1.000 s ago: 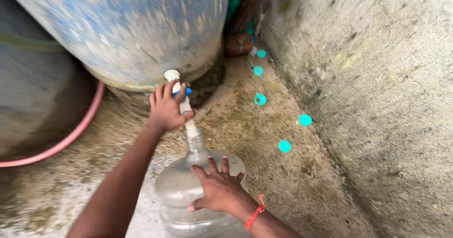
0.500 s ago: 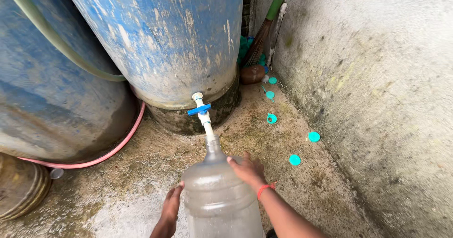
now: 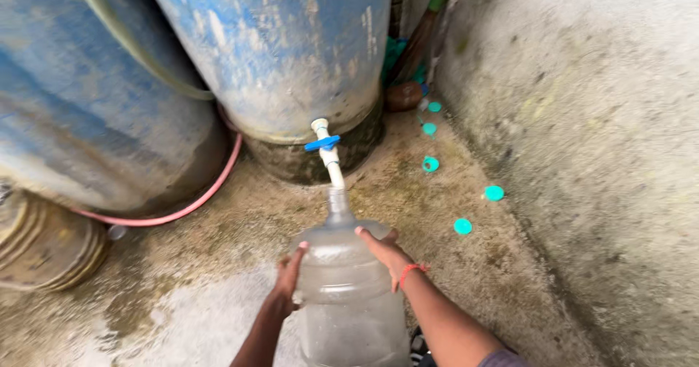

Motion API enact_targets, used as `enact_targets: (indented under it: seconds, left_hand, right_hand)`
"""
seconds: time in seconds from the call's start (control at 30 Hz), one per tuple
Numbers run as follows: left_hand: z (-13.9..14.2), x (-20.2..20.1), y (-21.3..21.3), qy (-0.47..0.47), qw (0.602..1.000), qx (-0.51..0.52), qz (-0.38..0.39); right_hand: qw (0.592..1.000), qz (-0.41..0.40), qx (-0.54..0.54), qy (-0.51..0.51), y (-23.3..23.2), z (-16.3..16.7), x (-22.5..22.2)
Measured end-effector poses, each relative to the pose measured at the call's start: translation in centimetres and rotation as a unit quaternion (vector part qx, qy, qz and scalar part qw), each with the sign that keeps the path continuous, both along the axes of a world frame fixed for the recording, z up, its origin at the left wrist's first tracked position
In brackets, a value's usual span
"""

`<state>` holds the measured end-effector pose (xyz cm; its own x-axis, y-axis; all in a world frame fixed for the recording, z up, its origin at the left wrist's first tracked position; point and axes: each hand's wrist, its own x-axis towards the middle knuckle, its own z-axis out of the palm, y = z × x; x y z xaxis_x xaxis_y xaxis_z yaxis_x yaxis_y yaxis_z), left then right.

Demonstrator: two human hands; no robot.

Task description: The person uncaps a large plastic water jug, rinses and rolls it under the tap to wet the inside, holds it under the running tap to fill it with water, then caps the jug and sets it down. The person works beside large blue water tanks with taps.

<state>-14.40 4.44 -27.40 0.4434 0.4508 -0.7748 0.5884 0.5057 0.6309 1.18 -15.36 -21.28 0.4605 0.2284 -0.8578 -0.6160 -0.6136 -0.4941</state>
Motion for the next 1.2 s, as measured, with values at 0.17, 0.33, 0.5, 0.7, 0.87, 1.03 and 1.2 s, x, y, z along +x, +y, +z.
enact_targets:
  seconds: [0.17, 0.33, 0.5, 0.7, 0.87, 1.03, 1.2]
  left_hand:
    - [0.3, -1.5, -1.2, 0.104, 0.994, 0.025, 0.001]
    - [1.9, -2.9, -1.0, 0.082, 0.991, 0.063, 0.081]
    - [5.3, -3.2, -1.9, 0.004, 0.982, 0.126, 0.141]
    - [8.8, -5.5, -4.6, -0.045, 0.974, 0.127, 0.181]
    - [9.7, -7.9, -7.7, -0.024, 0.984, 0.148, 0.093]
    - [11.6, -9.3, -11.8, -0.046, 0.926, 0.374, -0.037]
    - [15.1, -12.6, -13.4, -0.195, 0.823, 0.533, -0.035]
  right_hand:
    - [1.000, 0.005, -0.016, -0.006, 0.3, 0.3, -3.6]
    - [0.998, 0.023, -0.018, -0.055, 1.8, 0.9, -6.1]
    - [0.984, 0.007, 0.077, -0.161, 1.2, 1.7, -6.2]
    - [0.976, -0.088, 0.157, -0.126, -2.2, 5.9, -8.3]
    - [0.985, -0.085, 0.118, -0.096, -4.2, 8.6, -11.0]
    - [0.937, 0.039, 0.174, -0.302, -6.3, 7.1, -14.1]
    - [0.866, 0.072, 0.342, -0.357, -8.9, 8.4, -15.3]
